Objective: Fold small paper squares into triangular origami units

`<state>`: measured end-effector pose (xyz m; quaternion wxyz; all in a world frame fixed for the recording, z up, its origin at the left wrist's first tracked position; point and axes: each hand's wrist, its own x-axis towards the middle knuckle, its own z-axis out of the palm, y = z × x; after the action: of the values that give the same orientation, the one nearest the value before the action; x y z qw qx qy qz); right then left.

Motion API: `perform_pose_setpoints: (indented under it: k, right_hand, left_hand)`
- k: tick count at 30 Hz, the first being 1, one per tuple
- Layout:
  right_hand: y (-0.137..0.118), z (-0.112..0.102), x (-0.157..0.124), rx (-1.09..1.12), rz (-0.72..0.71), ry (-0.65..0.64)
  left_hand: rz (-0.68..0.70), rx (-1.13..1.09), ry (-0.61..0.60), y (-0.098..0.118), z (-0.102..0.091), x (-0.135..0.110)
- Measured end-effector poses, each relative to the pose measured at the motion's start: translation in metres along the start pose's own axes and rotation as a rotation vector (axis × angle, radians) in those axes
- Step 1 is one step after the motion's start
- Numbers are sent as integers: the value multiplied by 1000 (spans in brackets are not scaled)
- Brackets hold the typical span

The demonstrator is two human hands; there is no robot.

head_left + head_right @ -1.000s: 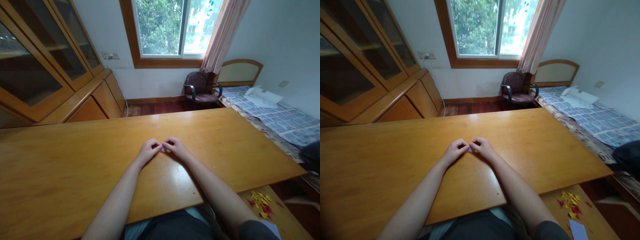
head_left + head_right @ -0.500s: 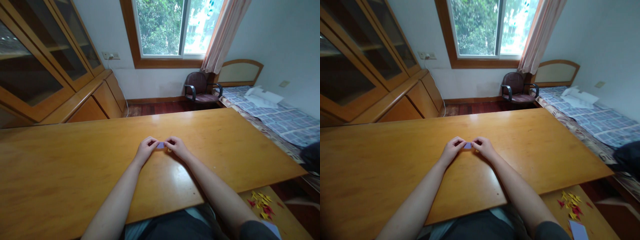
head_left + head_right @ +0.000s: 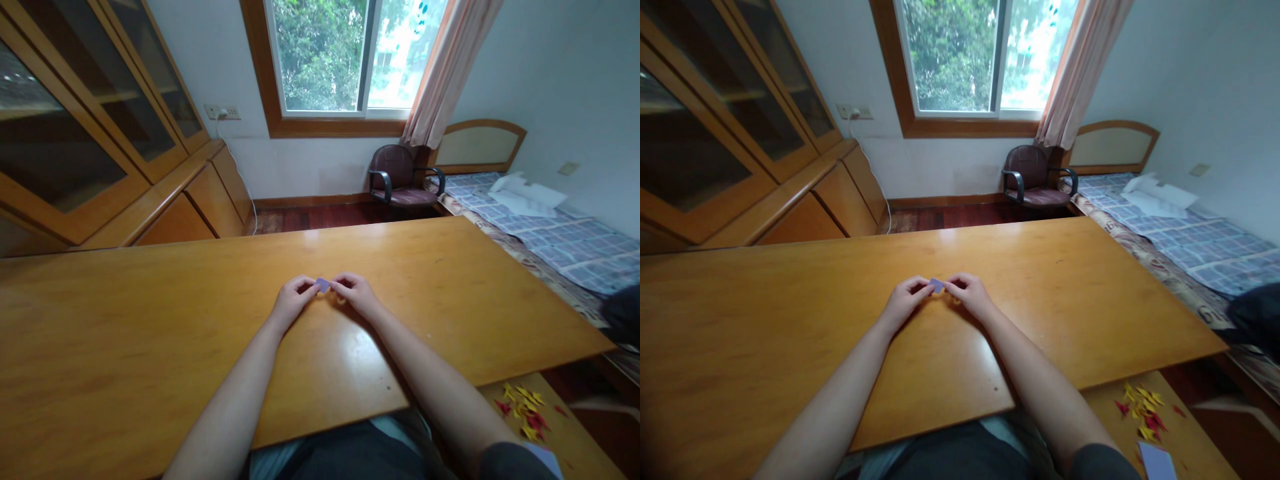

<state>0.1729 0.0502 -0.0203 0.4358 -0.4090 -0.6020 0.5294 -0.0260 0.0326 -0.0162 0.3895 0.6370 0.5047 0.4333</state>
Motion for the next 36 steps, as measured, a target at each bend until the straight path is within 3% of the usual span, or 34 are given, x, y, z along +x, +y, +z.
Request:
perform_pose_setpoints:
  k: [17,26,36]
  right_hand:
    - [-7,5,-5,-255,-63,-165]
    - [-5,6,-3,-303,-74,-158]
    - [0,4,0,-199,-39,-93]
  left_hand:
    - [5,-52,48,0,-1,0]
    - [53,22,10,-1,-1,0]
    - [15,-90,24,-1,-1,0]
